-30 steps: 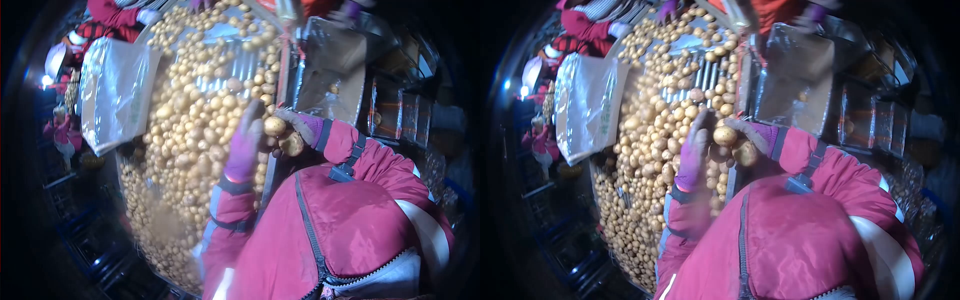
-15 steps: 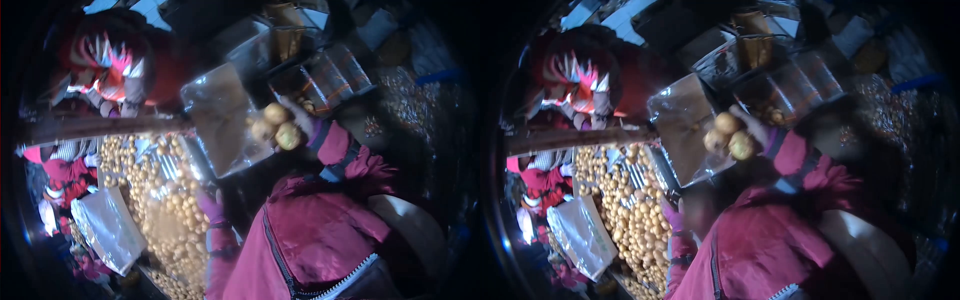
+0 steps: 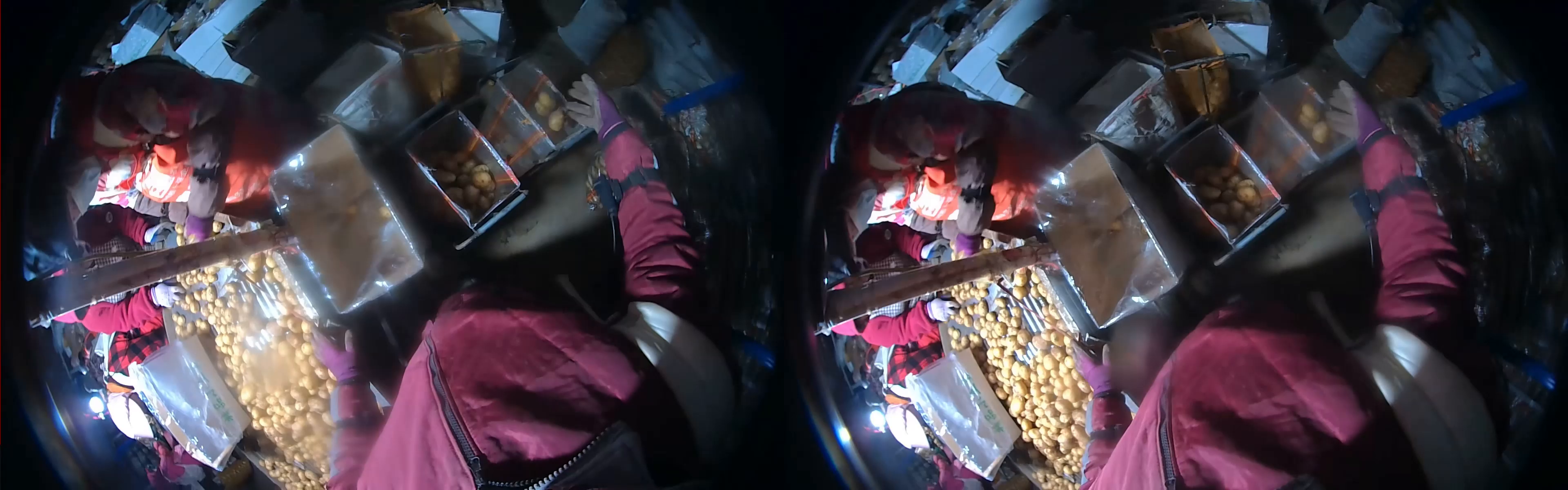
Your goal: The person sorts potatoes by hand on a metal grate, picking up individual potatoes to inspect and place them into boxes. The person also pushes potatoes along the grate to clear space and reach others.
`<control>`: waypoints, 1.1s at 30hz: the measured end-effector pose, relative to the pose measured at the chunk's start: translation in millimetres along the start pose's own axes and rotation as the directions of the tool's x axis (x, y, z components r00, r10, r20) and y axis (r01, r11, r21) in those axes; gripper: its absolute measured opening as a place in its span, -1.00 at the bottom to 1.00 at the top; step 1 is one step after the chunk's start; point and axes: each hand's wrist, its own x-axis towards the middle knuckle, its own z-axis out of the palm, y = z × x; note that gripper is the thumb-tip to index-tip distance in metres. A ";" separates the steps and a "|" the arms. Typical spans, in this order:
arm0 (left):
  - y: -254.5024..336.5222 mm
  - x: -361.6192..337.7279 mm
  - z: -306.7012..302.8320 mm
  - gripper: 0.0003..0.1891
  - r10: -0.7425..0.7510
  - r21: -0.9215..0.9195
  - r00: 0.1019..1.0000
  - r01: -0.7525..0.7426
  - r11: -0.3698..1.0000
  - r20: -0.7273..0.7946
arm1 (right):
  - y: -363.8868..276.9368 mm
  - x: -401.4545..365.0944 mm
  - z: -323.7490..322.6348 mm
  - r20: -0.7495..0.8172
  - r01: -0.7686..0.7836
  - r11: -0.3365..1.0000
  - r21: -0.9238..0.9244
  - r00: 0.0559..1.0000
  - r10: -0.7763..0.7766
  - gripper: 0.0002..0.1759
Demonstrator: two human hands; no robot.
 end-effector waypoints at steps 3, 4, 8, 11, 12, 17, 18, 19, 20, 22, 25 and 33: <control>-6.6 -1.2 6.1 0.08 0.088 0.027 0.996 -0.088 0.996 -0.025 | 20.7 -51.1 71.7 0.501 0.136 0.989 -0.062 0.861 -0.087 -0.20; -9.0 -0.6 6.4 0.07 0.112 0.021 0.992 -0.111 0.994 -0.050 | 29.0 -66.8 98.4 0.615 0.103 0.994 -0.021 0.785 -0.068 -0.23; 57.5 4.9 -28.3 -0.33 0.006 -0.344 1.000 -0.003 0.939 0.008 | 68.0 -156.5 237.3 0.859 -0.128 0.986 -0.107 0.487 0.157 -0.33; 34.3 9.4 -26.3 -0.29 0.049 -0.137 0.995 -0.060 0.989 -0.085 | 104.6 -240.2 324.8 0.895 -0.200 0.914 -0.352 0.214 0.392 -0.42; 33.2 3.4 -28.1 -0.21 -0.013 -0.134 0.997 0.003 0.991 -0.072 | 115.8 -267.0 345.5 0.876 -0.189 0.880 -0.436 0.132 0.463 -0.43; -2.8 -25.3 -25.4 -0.21 -0.067 -0.242 0.972 0.011 0.970 -0.225 | 164.5 -355.2 412.7 0.727 0.100 0.743 -0.662 -0.157 0.668 -0.45; -10.6 -33.8 -33.7 -0.22 -0.090 -0.198 0.964 0.039 0.979 -0.252 | 176.6 -366.7 422.1 0.701 0.132 0.727 -0.674 -0.195 0.686 -0.43; -23.2 -42.2 -48.2 -0.21 -0.192 -0.231 0.938 0.126 0.965 -0.289 | 185.7 -379.5 430.0 0.672 0.166 0.710 -0.684 -0.236 0.702 -0.42; -41.8 -56.2 -67.9 -0.20 -0.293 -0.266 0.901 0.212 0.940 -0.319 | 192.0 -391.5 438.0 0.660 0.233 0.706 -0.669 -0.252 0.708 -0.39; -86.0 -88.5 -91.8 -0.17 -0.441 -0.228 0.785 0.378 0.897 -0.434 | 214.8 -399.8 451.1 0.625 0.264 0.702 -0.661 -0.324 0.710 -0.37; -180.4 -143.3 -70.5 -0.08 -0.387 0.076 0.730 0.512 0.856 -0.563 | 236.9 -417.6 470.7 0.578 0.318 0.651 -0.690 -0.301 0.759 -0.34; -182.8 -94.3 -85.6 0.11 -0.651 0.005 0.522 0.782 0.623 -0.551 | 257.6 -445.9 505.1 0.534 0.294 0.590 -0.752 -0.253 0.807 -0.37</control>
